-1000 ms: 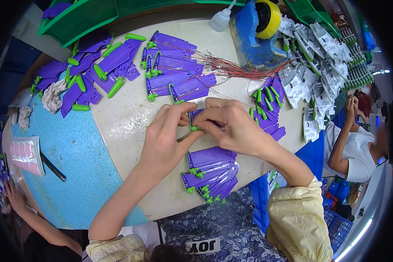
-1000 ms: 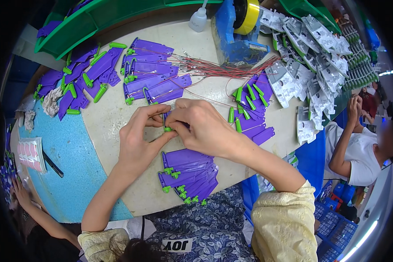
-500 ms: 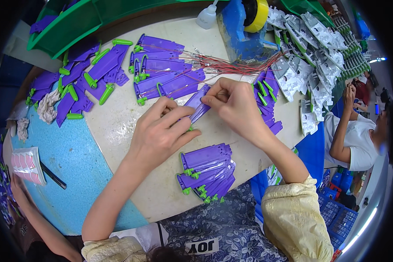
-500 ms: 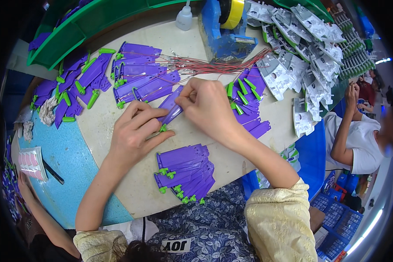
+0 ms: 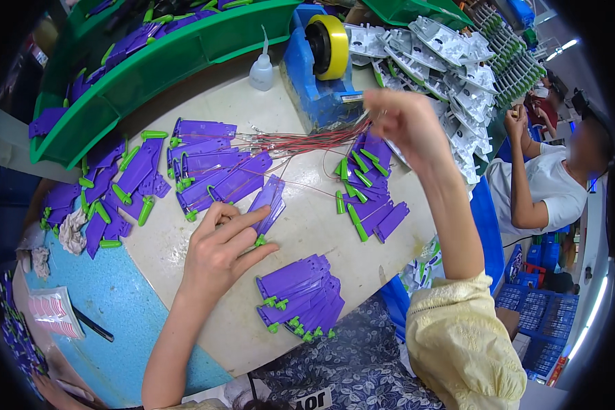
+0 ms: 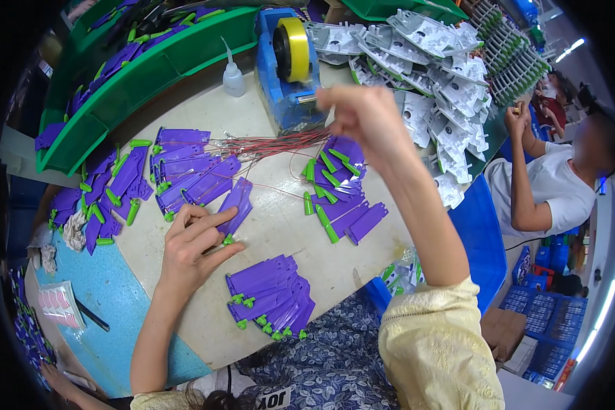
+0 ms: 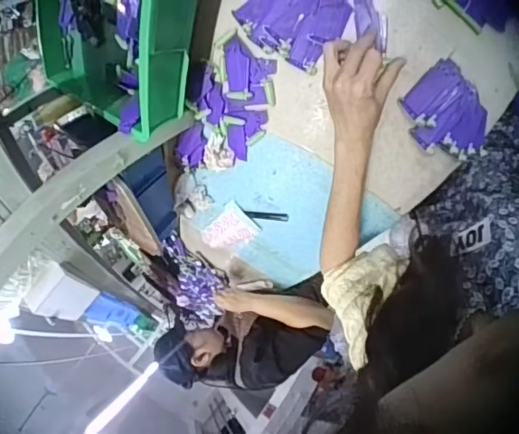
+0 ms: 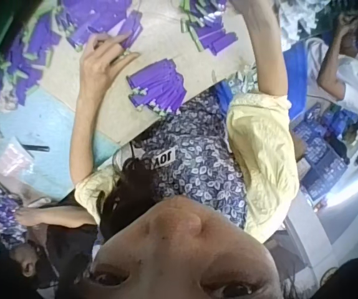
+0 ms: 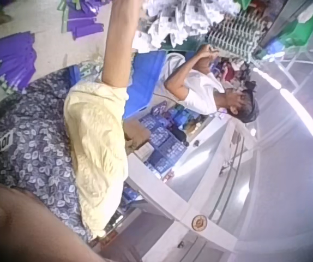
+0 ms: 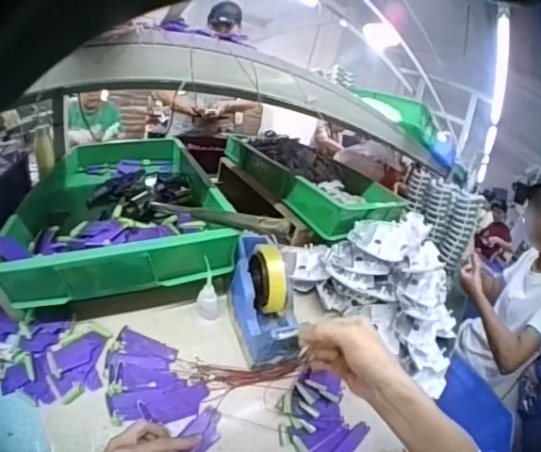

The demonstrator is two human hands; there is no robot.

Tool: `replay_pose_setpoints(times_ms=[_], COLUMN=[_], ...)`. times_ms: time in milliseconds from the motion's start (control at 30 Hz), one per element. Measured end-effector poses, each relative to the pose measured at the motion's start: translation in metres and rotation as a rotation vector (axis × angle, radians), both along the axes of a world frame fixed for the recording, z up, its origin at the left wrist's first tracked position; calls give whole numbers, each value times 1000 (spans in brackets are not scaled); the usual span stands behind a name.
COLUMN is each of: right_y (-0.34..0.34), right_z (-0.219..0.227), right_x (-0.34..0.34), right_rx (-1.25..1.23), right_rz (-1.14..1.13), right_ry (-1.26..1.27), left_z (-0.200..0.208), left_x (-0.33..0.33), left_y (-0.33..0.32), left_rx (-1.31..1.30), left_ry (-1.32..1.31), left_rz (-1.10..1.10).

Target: The person assembles purple plastic components by inserting thin red wires into slots and securing them with green plastic pieces. They also apply a liquid from a white bottle into the slots of the purple parts. The person handles the parts one at a time, repeating the insertion and application process throughout the clip.

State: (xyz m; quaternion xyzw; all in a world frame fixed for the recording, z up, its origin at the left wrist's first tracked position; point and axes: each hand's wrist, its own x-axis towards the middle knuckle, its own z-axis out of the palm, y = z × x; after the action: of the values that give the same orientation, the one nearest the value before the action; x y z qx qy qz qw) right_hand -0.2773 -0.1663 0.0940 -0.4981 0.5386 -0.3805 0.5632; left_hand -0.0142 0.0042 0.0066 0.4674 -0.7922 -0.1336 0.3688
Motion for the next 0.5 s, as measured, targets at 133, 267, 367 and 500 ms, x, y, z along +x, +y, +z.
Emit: replay_pose_setpoints(times_ms=[133,267,367,500], right_y=[7,37,99,113], right_z=[1,-3,-27,-56], right_x=[14,22,40,56], right_rx=[-47,-117,-83,-217], right_rz=[114,222,501,685], right_ry=[340,375,233,110], left_z=[5,3,-2,-1], left_x=[3,-1,1,-3], left_y=[4,4,5,4], left_rx=[31,82,118,115], left_ry=[-13,74,99,147], left_rz=[21,79,113,119])
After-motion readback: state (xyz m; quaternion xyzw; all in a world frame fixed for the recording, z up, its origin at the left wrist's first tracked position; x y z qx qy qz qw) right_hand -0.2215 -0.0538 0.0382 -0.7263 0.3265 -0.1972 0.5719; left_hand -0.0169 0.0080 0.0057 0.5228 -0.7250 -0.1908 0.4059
